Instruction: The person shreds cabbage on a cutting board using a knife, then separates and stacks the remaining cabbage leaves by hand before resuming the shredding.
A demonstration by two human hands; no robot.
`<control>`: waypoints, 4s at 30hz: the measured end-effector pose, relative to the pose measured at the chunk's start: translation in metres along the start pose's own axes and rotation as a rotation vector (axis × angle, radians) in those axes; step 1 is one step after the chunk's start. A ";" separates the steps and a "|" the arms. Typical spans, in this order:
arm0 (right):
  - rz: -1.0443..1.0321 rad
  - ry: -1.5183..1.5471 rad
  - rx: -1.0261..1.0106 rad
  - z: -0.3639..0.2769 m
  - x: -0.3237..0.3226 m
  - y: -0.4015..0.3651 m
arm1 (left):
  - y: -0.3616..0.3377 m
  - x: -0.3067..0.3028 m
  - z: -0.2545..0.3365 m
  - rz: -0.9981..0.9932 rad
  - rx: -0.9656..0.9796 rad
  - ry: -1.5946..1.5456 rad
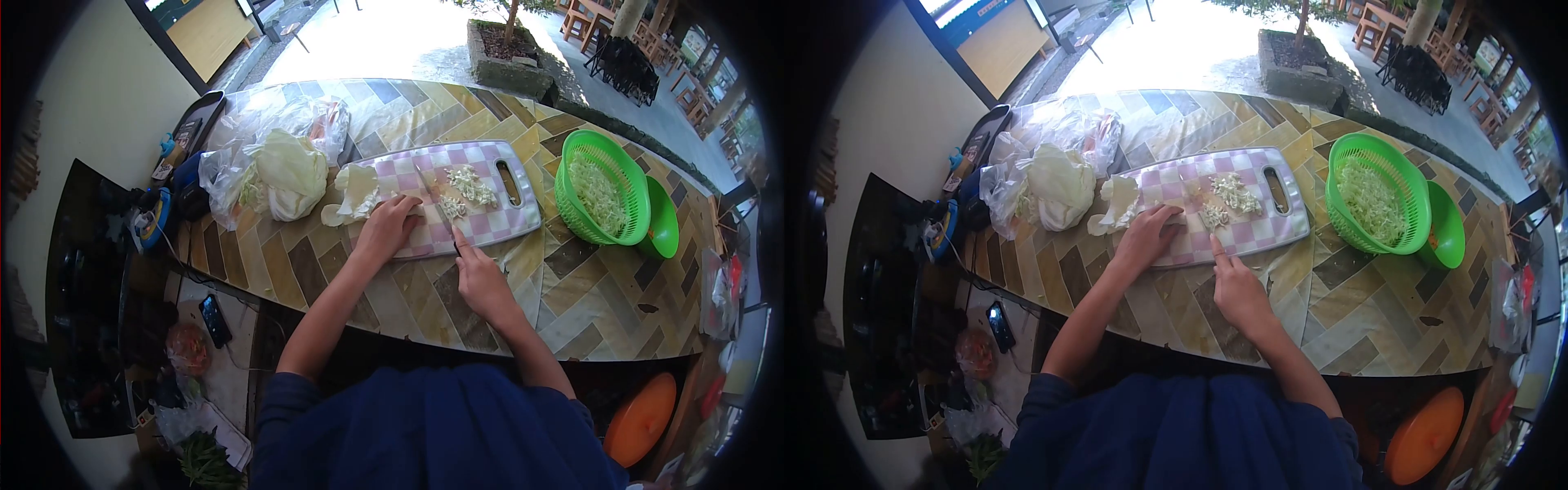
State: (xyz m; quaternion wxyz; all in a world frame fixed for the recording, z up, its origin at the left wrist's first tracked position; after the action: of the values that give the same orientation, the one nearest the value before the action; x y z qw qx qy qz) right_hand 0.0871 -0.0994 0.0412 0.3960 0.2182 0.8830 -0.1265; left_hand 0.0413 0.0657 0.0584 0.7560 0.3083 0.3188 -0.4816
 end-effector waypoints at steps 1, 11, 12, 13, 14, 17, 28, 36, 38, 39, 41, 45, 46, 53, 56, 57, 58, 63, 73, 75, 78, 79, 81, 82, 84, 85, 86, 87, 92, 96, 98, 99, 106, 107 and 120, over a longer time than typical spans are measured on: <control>0.011 0.007 0.003 0.004 -0.005 -0.001 | 0.003 0.002 -0.001 -0.001 0.010 0.012; 0.098 0.081 -0.047 0.008 -0.016 -0.005 | 0.016 0.007 0.026 0.197 0.238 0.355; 0.100 0.081 -0.046 0.008 -0.016 -0.006 | 0.013 0.012 0.026 0.162 0.239 0.366; 0.102 0.081 -0.044 0.008 -0.017 -0.007 | 0.009 0.016 0.026 0.126 0.240 0.376; 0.101 0.082 -0.042 0.008 -0.017 -0.008 | 0.005 0.019 0.025 0.114 0.258 0.363; 0.095 0.074 -0.035 0.009 -0.015 -0.012 | -0.007 0.023 0.024 0.103 0.296 0.330; 0.025 0.022 -0.053 -0.003 -0.014 -0.017 | -0.022 0.031 0.014 0.012 0.196 0.226; -0.042 -0.090 -0.093 -0.001 -0.014 -0.018 | -0.021 0.030 0.014 0.016 0.199 0.197; -0.050 -0.079 -0.134 0.000 -0.014 -0.016 | -0.020 0.030 0.014 0.016 0.195 0.193; -0.059 -0.077 -0.147 0.001 -0.013 -0.014 | -0.020 0.029 0.015 0.017 0.193 0.187; -0.075 -0.073 -0.172 0.002 -0.013 -0.010 | -0.020 0.028 0.016 0.017 0.188 0.175; -0.092 -0.109 -0.097 0.001 -0.003 0.001 | -0.018 0.027 0.016 0.024 0.184 0.151; -0.076 -0.121 -0.098 0.001 -0.001 0.006 | -0.019 0.027 0.016 0.029 0.181 0.146; -0.083 -0.229 -0.055 0.002 0.003 -0.008 | -0.021 0.021 0.017 0.064 0.164 0.164; -0.055 -0.191 -0.040 0.003 -0.004 -0.014 | -0.019 0.024 0.008 0.098 0.168 0.120; -0.036 -0.142 -0.065 0.003 -0.007 -0.012 | -0.017 0.023 0.007 0.078 0.170 0.100; -0.017 -0.092 -0.089 0.005 -0.010 -0.007 | -0.016 0.022 0.006 0.057 0.173 0.080; -0.035 -0.039 -0.165 -0.002 -0.018 -0.006 | -0.015 0.015 0.011 0.036 0.234 0.121; -0.101 -0.138 -0.190 -0.001 -0.019 -0.006 | -0.015 0.015 0.011 0.041 0.223 0.092; -0.104 -0.152 -0.189 -0.001 -0.015 -0.003 | -0.015 0.015 0.010 0.042 0.225 0.095; -0.097 -0.183 -0.165 -0.001 -0.005 0.007 | -0.013 0.018 0.009 0.010 0.205 0.114; -0.084 -0.191 -0.169 0.000 -0.002 0.010 | -0.013 0.018 0.008 -0.006 0.193 0.125; -0.077 -0.205 -0.146 -0.001 0.003 0.010 | -0.015 0.016 0.009 0.005 0.183 0.130; -0.079 -0.216 -0.120 -0.001 0.004 0.007 | -0.014 0.015 0.010 0.013 0.180 0.132; -0.081 -0.217 -0.067 -0.001 0.003 0.000 | -0.014 0.016 0.008 0.020 0.157 0.110; -0.083 -0.208 -0.038 -0.002 0.001 -0.005 | -0.015 0.016 0.006 0.025 0.143 0.099; -0.086 -0.198 -0.008 -0.001 0.000 -0.009 | -0.015 0.016 0.005 0.022 0.144 0.102; -0.067 -0.158 -0.011 0.000 -0.001 -0.009 | -0.015 0.017 0.005 0.016 0.146 0.105; 0.003 0.016 -0.048 -0.002 -0.002 -0.005 | -0.016 0.018 0.006 0.037 0.185 0.107; -0.056 0.011 -0.021 -0.013 0.001 -0.008 | -0.015 0.018 0.006 0.042 0.165 0.054; -0.057 0.005 -0.015 -0.015 0.003 -0.010 | -0.015 0.018 0.006 0.041 0.160 0.054; -0.062 -0.007 -0.008 -0.016 0.003 -0.012 | -0.015 0.018 0.007 0.041 0.167 0.073; -0.064 -0.112 0.034 -0.017 0.016 -0.008 | -0.016 0.017 0.009 0.034 0.193 0.114; -0.056 -0.118 0.037 -0.016 0.020 -0.005 | -0.015 0.017 0.010 0.035 0.193 0.103; -0.043 -0.046 0.029 -0.008 0.011 -0.012 | -0.018 0.018 0.007 0.094 0.230 0.122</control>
State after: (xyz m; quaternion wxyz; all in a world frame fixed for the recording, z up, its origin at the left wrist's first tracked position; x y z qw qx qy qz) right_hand 0.0694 -0.1031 0.0391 0.4099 0.2018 0.8763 -0.1529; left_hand 0.0317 0.0441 0.0457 0.7164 0.4362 0.2923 -0.4594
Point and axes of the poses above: each hand's wrist, its own y-axis towards the middle knuckle, its own x-axis out of the palm, z = x × y, the point moved 9 cm from there along y, towards the middle knuckle, and after that the axes turned 6 degrees about -z, right-handed, at the moved point
